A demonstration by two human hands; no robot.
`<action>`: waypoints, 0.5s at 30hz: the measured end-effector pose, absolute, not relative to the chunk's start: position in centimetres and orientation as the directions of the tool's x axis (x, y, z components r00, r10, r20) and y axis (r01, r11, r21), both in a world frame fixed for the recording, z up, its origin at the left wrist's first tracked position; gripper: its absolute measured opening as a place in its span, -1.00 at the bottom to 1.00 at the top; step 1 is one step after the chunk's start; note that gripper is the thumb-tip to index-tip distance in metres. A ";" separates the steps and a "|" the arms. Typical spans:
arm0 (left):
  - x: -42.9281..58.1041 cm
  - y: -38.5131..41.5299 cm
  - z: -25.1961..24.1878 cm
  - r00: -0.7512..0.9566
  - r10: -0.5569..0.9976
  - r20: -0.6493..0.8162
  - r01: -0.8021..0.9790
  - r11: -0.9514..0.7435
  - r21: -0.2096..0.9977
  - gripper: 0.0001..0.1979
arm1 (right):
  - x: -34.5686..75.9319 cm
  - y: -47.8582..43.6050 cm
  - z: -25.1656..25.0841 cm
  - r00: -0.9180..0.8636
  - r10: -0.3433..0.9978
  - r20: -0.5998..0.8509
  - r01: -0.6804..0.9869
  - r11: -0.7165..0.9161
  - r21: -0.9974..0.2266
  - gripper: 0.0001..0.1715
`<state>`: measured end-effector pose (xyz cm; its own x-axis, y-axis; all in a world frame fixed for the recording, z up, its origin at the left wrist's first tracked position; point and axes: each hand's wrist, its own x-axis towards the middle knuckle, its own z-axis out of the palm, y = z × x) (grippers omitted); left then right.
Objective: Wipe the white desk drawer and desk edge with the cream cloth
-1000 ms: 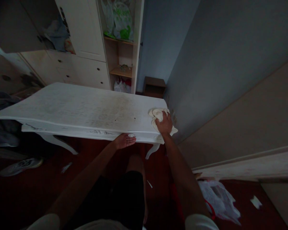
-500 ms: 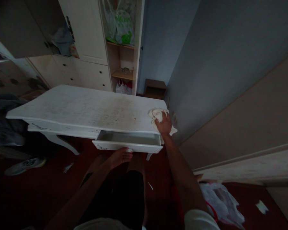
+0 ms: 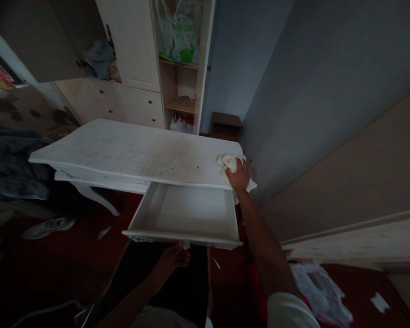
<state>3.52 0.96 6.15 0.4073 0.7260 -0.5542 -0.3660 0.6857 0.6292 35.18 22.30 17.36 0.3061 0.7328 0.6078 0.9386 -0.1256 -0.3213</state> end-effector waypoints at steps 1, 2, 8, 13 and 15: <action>3.6 0.5 5.8 0.397 0.740 -0.543 -0.368 0.670 0.645 -0.40 | 35.2 22.3 17.3 0.311 0.732 0.606 0.937 -0.130 -0.324 -0.31; 3.6 0.0 5.5 0.392 0.746 -0.538 -0.367 0.663 0.652 -0.38 | 35.2 22.3 17.3 0.316 0.732 0.603 0.936 -0.135 -0.326 -0.31; 2.8 -1.3 2.9 0.420 0.708 -0.567 -0.319 0.700 0.638 -0.30 | 34.8 21.9 17.4 0.341 0.724 0.600 0.926 -0.149 -0.347 -0.30; 2.2 -2.6 -0.3 0.390 0.737 -0.551 -0.279 0.665 0.693 -0.20 | 34.7 21.8 17.4 0.340 0.721 0.604 0.927 -0.149 -0.345 -0.30; 2.2 -3.0 -0.9 0.381 0.748 -0.543 -0.285 0.654 0.701 -0.18 | 34.8 21.9 17.4 0.345 0.714 0.609 0.925 -0.150 -0.348 -0.30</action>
